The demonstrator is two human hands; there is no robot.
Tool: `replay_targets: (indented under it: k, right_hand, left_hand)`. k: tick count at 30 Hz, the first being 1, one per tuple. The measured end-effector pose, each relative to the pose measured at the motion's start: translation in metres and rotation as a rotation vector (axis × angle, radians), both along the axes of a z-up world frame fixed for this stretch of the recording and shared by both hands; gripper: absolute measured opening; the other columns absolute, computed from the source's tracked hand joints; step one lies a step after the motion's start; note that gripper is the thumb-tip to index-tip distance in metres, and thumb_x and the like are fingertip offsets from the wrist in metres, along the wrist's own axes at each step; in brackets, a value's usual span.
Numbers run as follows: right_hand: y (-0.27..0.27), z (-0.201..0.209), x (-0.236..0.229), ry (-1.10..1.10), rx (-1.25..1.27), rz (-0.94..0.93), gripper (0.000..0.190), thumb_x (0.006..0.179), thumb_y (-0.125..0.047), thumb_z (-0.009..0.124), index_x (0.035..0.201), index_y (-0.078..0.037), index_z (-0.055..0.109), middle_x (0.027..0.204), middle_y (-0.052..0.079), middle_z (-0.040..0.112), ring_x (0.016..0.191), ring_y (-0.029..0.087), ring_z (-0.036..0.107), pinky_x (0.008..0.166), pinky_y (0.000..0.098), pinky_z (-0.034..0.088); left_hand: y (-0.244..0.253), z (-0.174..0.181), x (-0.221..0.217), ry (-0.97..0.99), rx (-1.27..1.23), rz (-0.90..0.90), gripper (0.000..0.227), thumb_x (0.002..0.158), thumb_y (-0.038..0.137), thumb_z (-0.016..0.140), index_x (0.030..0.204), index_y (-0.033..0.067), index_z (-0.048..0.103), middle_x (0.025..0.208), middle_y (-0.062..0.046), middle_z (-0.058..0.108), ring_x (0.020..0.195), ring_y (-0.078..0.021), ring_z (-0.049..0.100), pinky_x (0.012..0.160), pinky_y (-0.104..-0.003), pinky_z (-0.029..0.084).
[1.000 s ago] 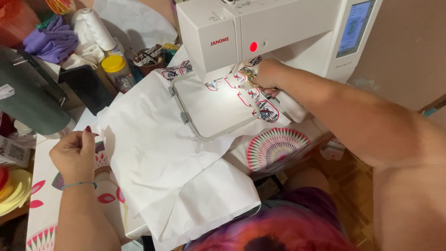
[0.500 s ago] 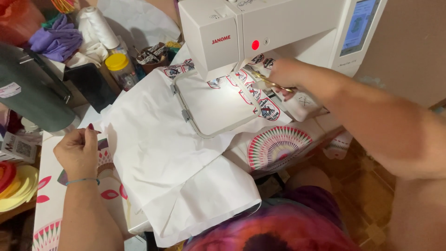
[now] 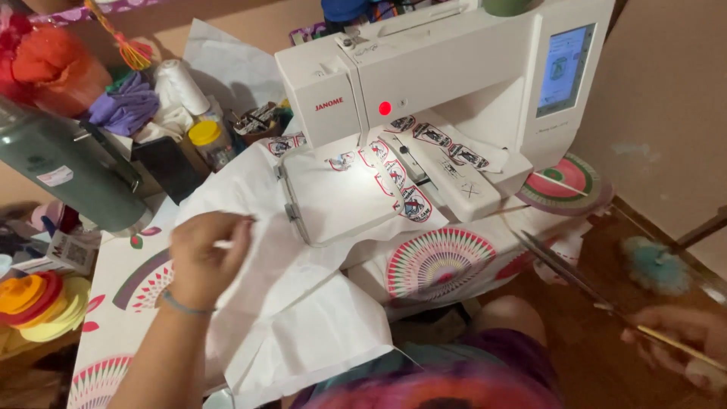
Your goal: Trimming the edges of embroidered patches from a fabric sheet using scissors.
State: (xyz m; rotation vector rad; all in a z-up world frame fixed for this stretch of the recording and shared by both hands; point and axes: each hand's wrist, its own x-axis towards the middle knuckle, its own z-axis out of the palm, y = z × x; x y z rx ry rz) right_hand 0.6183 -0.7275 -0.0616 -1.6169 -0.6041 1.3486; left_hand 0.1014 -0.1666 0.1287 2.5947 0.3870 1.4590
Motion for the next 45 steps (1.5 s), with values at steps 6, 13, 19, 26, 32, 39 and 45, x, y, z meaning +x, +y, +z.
replay_targets:
  k: [6, 13, 19, 26, 32, 39, 45]
  right_hand:
    - [0.002, -0.022, -0.064, 0.091, 0.145, -0.116, 0.071, 0.072, -0.029, 0.077, 0.125, 0.017, 0.073, 0.100, 0.030, 0.078, 0.050, 0.022, 0.051, 0.044, 0.0284, 0.034]
    - [0.011, -0.100, -0.032, 0.574, -0.025, -0.006, 0.037, 0.097, -0.020, 0.050, 0.101, 0.016, 0.059, 0.045, 0.031, 0.047, 0.035, 0.037, 0.048, 0.033, 0.0367, 0.026]
    - [-0.044, -0.199, 0.024, 0.484, 0.284, -0.085, 0.040, 0.094, -0.023, 0.058, 0.115, 0.010, 0.051, 0.061, 0.028, 0.052, 0.045, 0.033, 0.052, 0.043, 0.0368, 0.032]
    - [-0.060, -0.181, -0.026, 0.322, 0.653, -0.134, 0.059, 0.089, -0.027, 0.069, 0.134, 0.001, 0.041, 0.085, 0.025, 0.060, 0.059, 0.029, 0.059, 0.057, 0.0379, 0.041]
    - [-0.014, -0.078, -0.093, 0.205, 0.947, -0.105, 0.082, 0.085, -0.028, 0.080, 0.150, -0.007, 0.034, 0.104, 0.022, 0.068, 0.070, 0.027, 0.065, 0.069, 0.0398, 0.049]
    - [0.030, -0.016, -0.050, -0.171, 0.674, 0.141, 0.091, 0.070, -0.039, 0.081, 0.141, 0.003, 0.042, 0.117, 0.022, 0.080, 0.103, 0.035, 0.079, 0.095, 0.0487, 0.053]
    - [0.116, 0.026, -0.134, 0.463, 1.269, 0.451, 0.093, 0.108, -0.029, 0.100, 0.155, 0.000, 0.025, 0.150, 0.045, 0.036, 0.131, 0.062, 0.050, 0.087, 0.0585, 0.059]
  left_hand:
    - [-0.106, 0.041, 0.173, 0.407, 0.355, -0.399, 0.014, 0.098, 0.019, 0.061, 0.101, 0.0059, 0.065, 0.097, -0.013, 0.069, 0.081, -0.0361, 0.066, 0.070, -0.047, 0.051]
    - [-0.151, 0.015, 0.370, 1.032, 0.332, 0.142, 0.066, 0.087, 0.058, 0.062, 0.135, 0.0131, 0.058, 0.127, -0.010, 0.065, 0.124, -0.0293, 0.056, 0.110, -0.050, 0.039]
    - [-0.133, -0.044, 0.444, 1.103, 0.223, 0.216, 0.034, 0.083, 0.035, 0.061, 0.105, 0.0125, 0.073, 0.093, -0.010, 0.072, 0.090, -0.0348, 0.068, 0.085, -0.060, 0.046]
    - [-0.125, -0.046, 0.453, 0.963, 0.311, 0.153, 0.019, 0.084, 0.019, 0.061, 0.093, 0.0143, 0.077, 0.085, -0.005, 0.074, 0.083, -0.0305, 0.073, 0.073, -0.051, 0.056]
    - [-0.158, 0.079, 0.351, 0.475, 0.561, 0.112, 0.020, 0.086, 0.013, 0.057, 0.083, 0.0176, 0.076, 0.074, -0.001, 0.074, 0.077, -0.0279, 0.074, 0.065, -0.044, 0.056]
    - [-0.214, 0.148, 0.166, 0.086, 0.152, -0.231, 0.008, 0.104, 0.019, 0.048, 0.111, 0.0158, 0.049, 0.078, -0.007, 0.069, 0.069, -0.0402, 0.066, 0.059, -0.048, 0.045]
    - [-0.260, 0.040, 0.068, 0.179, 0.128, -0.562, 0.027, 0.109, 0.019, 0.042, 0.125, 0.0057, 0.059, 0.117, -0.008, 0.074, 0.097, -0.0280, 0.077, 0.076, -0.039, 0.058]
